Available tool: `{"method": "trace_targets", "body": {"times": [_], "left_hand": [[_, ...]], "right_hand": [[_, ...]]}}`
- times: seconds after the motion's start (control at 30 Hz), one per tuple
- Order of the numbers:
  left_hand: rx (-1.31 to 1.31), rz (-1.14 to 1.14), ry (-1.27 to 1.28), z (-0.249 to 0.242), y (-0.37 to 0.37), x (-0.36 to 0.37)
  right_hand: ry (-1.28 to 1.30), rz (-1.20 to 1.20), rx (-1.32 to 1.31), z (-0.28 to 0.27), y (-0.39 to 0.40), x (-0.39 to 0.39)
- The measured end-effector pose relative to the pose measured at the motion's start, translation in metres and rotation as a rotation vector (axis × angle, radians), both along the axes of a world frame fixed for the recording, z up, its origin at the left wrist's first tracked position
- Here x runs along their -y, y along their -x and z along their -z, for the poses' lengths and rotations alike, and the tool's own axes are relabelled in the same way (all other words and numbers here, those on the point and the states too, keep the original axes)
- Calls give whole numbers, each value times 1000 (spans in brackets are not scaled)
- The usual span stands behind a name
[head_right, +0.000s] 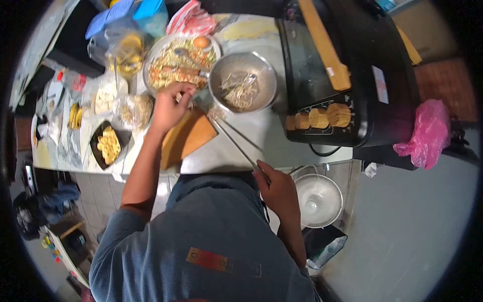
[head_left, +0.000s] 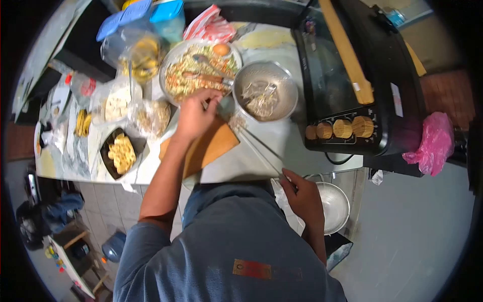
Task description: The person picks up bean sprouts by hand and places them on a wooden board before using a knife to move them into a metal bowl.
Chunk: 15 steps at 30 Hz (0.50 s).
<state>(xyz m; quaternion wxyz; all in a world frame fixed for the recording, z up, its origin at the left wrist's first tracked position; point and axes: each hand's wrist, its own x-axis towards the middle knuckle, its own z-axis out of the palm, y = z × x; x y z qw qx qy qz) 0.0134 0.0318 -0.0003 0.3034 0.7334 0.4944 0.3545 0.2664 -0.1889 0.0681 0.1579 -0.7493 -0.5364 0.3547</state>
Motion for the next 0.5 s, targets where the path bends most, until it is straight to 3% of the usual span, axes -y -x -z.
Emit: {"method": "trace_targets", "body": {"times": [0.2,0.27,0.4,0.5], "left_hand": [[-15,-142,83,2,59,41],[-60,-239,378,-8,72,60],[-20,-296,315,10,99,89],[-164,-387,392,11,117,104]], "right_hand": [[61,-58,-76,0,13,-21],[38,-112,-79,2,14,-25],[93,-143,-93,-1,21,-38],[109,-186,-93,1,24,-45]]}}
